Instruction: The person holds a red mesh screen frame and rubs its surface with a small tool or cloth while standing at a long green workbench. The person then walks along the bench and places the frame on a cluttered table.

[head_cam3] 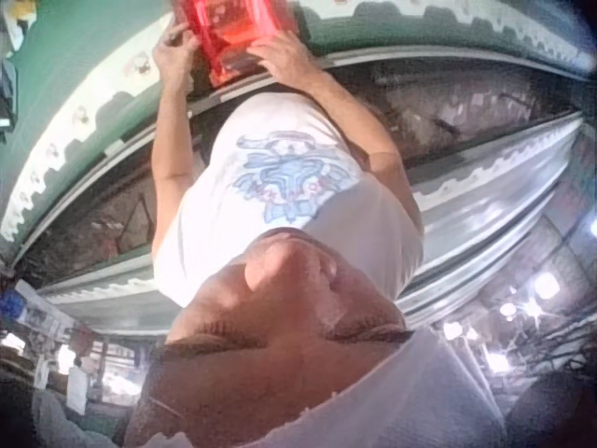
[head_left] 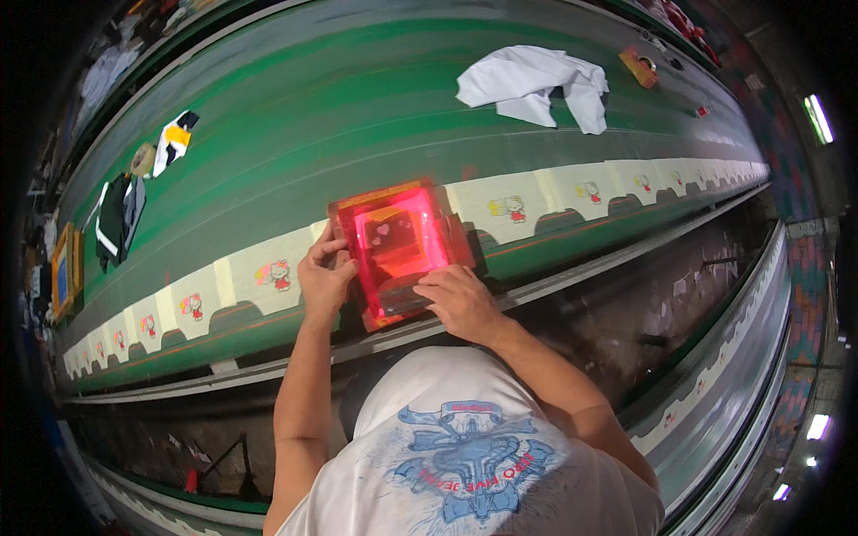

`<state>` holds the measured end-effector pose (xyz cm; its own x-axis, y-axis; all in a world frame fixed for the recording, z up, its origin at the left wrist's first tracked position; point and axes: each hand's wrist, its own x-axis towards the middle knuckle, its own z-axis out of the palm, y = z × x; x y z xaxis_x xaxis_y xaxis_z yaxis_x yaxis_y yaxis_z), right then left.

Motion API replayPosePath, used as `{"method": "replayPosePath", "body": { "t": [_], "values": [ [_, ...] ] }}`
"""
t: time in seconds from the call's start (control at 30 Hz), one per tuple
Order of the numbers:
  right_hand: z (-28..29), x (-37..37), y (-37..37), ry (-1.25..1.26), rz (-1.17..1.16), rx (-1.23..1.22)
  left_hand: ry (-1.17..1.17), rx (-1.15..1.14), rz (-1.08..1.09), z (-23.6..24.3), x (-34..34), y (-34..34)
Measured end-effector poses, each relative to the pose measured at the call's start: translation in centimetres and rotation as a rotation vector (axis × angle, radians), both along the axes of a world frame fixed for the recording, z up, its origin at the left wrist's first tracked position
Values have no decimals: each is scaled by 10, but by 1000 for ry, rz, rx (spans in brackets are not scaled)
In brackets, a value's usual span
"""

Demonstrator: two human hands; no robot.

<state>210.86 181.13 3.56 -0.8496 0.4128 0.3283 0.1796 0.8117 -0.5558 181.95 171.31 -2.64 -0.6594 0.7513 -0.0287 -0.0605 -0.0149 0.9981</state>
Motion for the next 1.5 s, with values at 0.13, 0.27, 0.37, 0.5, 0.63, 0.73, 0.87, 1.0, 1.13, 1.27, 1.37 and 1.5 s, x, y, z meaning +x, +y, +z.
{"method": "replayPosePath", "body": {
  "t": [0.13, 0.27, 0.37, 0.5, 0.63, 0.73, 0.87, 1.0, 1.13, 1.27, 1.37, 1.5],
  "values": [
    [-11, 41, 27, 72, -39, -67, 25, 63, -26, 4, 38, 34],
    [-10, 99, 68, 102, -79, -70, 43, 1, -18, -1, 95, 84],
    [-13, 144, 102, 67, -89, -68, -34, 48, -22, -20, 132, 122],
    [-19, 187, 137, 84, -77, -85, -100, 28, -5, -6, 176, 154],
    [-20, 208, 159, 125, -38, -137, -214, -4, 4, 8, 194, 167],
    [-21, 210, 166, 161, 7, -158, -238, -54, 12, 15, 197, 167],
    [-19, 212, 172, 181, 35, -180, -258, -41, 7, 12, 196, 166],
    [-18, 212, 176, 186, 39, -196, -295, -15, 5, 9, 196, 167],
    [-10, 205, 179, 134, 47, -60, -299, 41, -7, 7, 197, 168],
    [8, 187, 176, -31, 116, 169, -290, 24, -11, 3, 194, 166],
    [9, 173, 173, -194, 173, 231, -303, -24, -16, 1, 191, 164],
    [28, 158, 197, -343, 266, 154, -314, -25, -16, 0, 190, 164]
  ]
}}
